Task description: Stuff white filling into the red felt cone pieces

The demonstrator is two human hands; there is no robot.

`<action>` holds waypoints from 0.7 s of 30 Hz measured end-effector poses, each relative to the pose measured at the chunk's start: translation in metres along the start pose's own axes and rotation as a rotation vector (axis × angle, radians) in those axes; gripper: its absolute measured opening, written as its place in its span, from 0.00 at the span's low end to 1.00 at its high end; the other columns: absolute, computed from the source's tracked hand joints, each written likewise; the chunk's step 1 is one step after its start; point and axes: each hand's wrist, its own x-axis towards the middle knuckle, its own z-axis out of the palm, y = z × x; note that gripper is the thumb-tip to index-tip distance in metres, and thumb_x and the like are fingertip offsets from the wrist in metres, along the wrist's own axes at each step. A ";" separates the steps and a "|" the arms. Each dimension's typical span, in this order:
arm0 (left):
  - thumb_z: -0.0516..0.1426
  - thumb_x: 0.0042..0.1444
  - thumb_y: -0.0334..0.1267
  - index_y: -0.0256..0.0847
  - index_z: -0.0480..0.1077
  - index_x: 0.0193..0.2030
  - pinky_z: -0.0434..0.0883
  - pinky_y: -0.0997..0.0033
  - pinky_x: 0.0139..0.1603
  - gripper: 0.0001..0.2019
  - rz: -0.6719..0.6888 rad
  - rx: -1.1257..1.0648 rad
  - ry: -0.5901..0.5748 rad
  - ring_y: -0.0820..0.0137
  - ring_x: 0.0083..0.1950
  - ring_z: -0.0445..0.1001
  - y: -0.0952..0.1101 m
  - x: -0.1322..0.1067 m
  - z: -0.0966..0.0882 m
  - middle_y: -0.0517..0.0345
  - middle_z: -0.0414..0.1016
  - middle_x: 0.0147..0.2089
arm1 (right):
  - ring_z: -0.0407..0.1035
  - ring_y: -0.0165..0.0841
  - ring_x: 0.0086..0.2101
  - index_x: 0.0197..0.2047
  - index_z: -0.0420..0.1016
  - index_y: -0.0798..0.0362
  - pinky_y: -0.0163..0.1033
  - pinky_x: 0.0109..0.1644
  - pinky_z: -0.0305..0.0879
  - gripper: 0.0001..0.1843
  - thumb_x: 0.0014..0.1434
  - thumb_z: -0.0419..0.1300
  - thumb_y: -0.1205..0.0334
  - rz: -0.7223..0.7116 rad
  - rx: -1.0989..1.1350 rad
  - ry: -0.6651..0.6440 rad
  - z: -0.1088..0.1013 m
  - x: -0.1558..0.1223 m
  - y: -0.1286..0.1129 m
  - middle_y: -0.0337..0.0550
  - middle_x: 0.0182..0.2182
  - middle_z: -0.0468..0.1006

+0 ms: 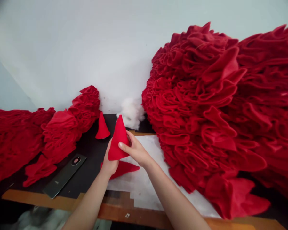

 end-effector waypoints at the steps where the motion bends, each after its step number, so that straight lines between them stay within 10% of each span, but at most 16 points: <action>1: 0.64 0.49 0.38 0.47 0.68 0.53 0.63 0.62 0.61 0.22 0.067 0.090 0.034 0.62 0.56 0.69 0.001 0.001 -0.001 0.55 0.71 0.54 | 0.65 0.40 0.53 0.55 0.65 0.50 0.46 0.58 0.63 0.32 0.49 0.69 0.52 0.012 -0.026 -0.009 -0.001 -0.001 0.002 0.47 0.53 0.71; 7: 0.64 0.44 0.32 0.44 0.69 0.51 0.61 0.62 0.60 0.24 0.221 0.421 0.128 0.59 0.56 0.67 -0.002 0.003 -0.006 0.51 0.71 0.51 | 0.72 0.37 0.40 0.49 0.69 0.53 0.41 0.43 0.71 0.29 0.44 0.72 0.56 0.196 0.191 0.038 -0.012 0.003 0.025 0.45 0.43 0.76; 13: 0.67 0.39 0.33 0.48 0.57 0.60 0.72 0.66 0.46 0.40 -0.055 0.224 -0.012 0.63 0.50 0.73 -0.003 0.006 -0.007 0.49 0.62 0.57 | 0.73 0.35 0.33 0.44 0.69 0.53 0.40 0.38 0.71 0.27 0.41 0.74 0.59 0.241 0.434 0.176 -0.030 0.005 0.038 0.42 0.35 0.78; 17: 0.64 0.46 0.33 0.44 0.65 0.53 0.72 0.67 0.49 0.25 -0.147 0.027 -0.171 0.67 0.48 0.74 0.001 0.008 -0.009 0.50 0.65 0.58 | 0.74 0.36 0.33 0.43 0.69 0.51 0.43 0.39 0.71 0.27 0.41 0.74 0.59 0.229 0.482 0.192 -0.037 0.004 0.039 0.41 0.35 0.78; 21: 0.61 0.49 0.33 0.41 0.72 0.45 0.73 0.68 0.42 0.15 -0.051 0.175 -0.097 0.67 0.41 0.74 -0.001 0.011 -0.011 0.52 0.72 0.48 | 0.74 0.36 0.35 0.44 0.70 0.50 0.44 0.42 0.71 0.28 0.40 0.74 0.60 0.223 0.513 0.161 -0.036 0.001 0.037 0.40 0.37 0.79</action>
